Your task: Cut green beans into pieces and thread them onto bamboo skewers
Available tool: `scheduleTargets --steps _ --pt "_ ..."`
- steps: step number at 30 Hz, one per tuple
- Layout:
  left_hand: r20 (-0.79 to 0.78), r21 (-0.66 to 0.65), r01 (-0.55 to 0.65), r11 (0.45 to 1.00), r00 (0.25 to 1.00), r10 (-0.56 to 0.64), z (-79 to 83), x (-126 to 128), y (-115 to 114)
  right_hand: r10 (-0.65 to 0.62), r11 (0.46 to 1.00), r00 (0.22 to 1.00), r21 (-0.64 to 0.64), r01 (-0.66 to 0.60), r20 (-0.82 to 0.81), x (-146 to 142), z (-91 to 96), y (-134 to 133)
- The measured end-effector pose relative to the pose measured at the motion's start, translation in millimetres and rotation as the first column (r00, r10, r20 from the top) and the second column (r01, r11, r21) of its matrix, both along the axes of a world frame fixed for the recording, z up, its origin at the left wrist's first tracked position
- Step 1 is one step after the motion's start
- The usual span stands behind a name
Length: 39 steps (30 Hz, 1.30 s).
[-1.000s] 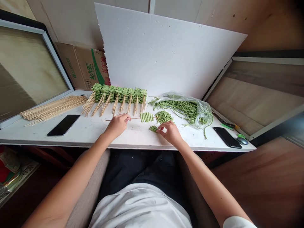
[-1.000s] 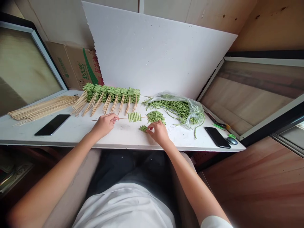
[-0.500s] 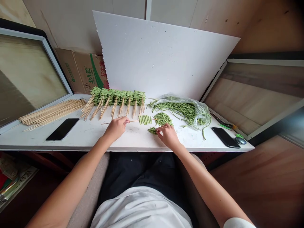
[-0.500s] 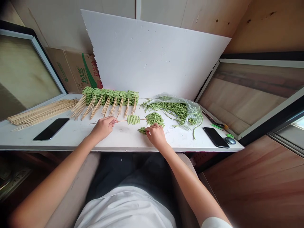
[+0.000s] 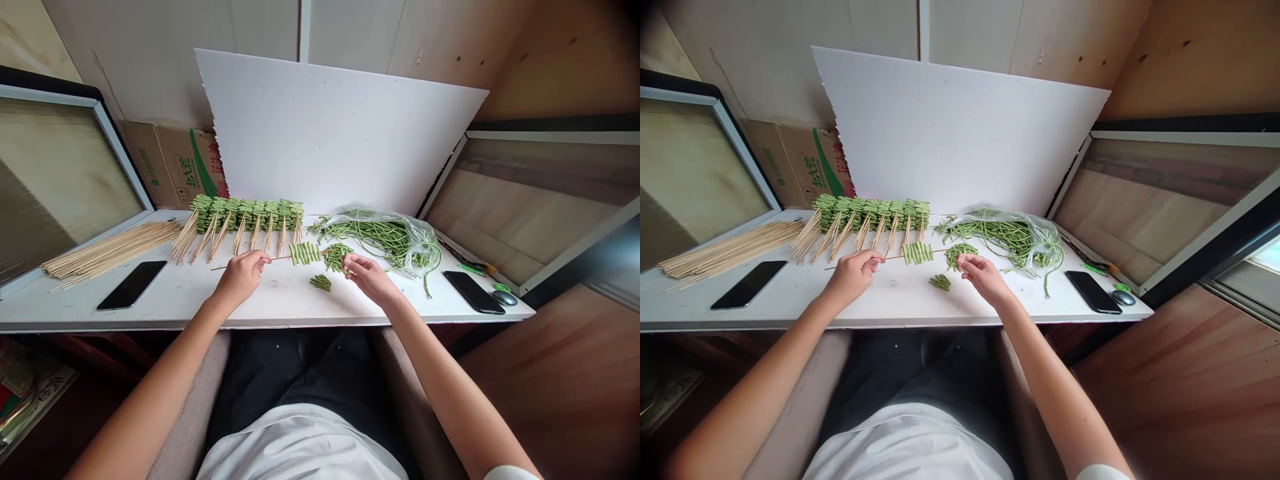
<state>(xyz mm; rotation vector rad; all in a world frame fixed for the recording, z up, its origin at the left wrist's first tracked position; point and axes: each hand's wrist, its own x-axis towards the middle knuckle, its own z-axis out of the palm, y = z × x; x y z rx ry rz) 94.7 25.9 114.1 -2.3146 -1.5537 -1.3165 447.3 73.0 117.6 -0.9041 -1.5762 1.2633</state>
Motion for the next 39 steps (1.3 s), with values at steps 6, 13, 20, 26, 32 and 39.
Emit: scheduleTargets --steps 6,13,20,26,32,39 --pt "0.000 0.037 0.035 0.999 0.999 -0.035 14.3 11.8 -14.2 0.003 0.998 0.974 -0.068 -0.019 -0.226 -1.7 14.1 -6.8" --pt "0.010 0.056 0.055 0.997 0.998 -0.056 16.9 20.0 -18.6 -0.024 0.996 0.966 -0.084 0.002 -0.256 -6.3 16.1 -12.1" --pt "0.017 0.068 0.077 0.995 0.997 -0.078 16.5 20.7 -19.5 0.013 0.994 0.958 -0.100 -0.044 -0.285 -11.0 14.0 -14.7" --pt "0.008 0.051 0.057 0.997 0.998 -0.057 14.5 20.6 -18.9 0.001 0.997 0.980 -0.070 -0.016 -0.200 -11.5 12.4 -15.0" --pt "0.010 0.058 0.060 0.996 0.998 -0.061 11.3 19.4 -17.0 0.013 0.997 0.968 -0.076 -0.033 -0.252 -11.8 10.0 -14.0" --pt "0.007 0.049 0.055 0.997 0.998 -0.055 9.9 19.7 -18.7 -0.097 0.991 0.914 -0.125 0.051 -0.395 -20.1 13.7 -20.2"
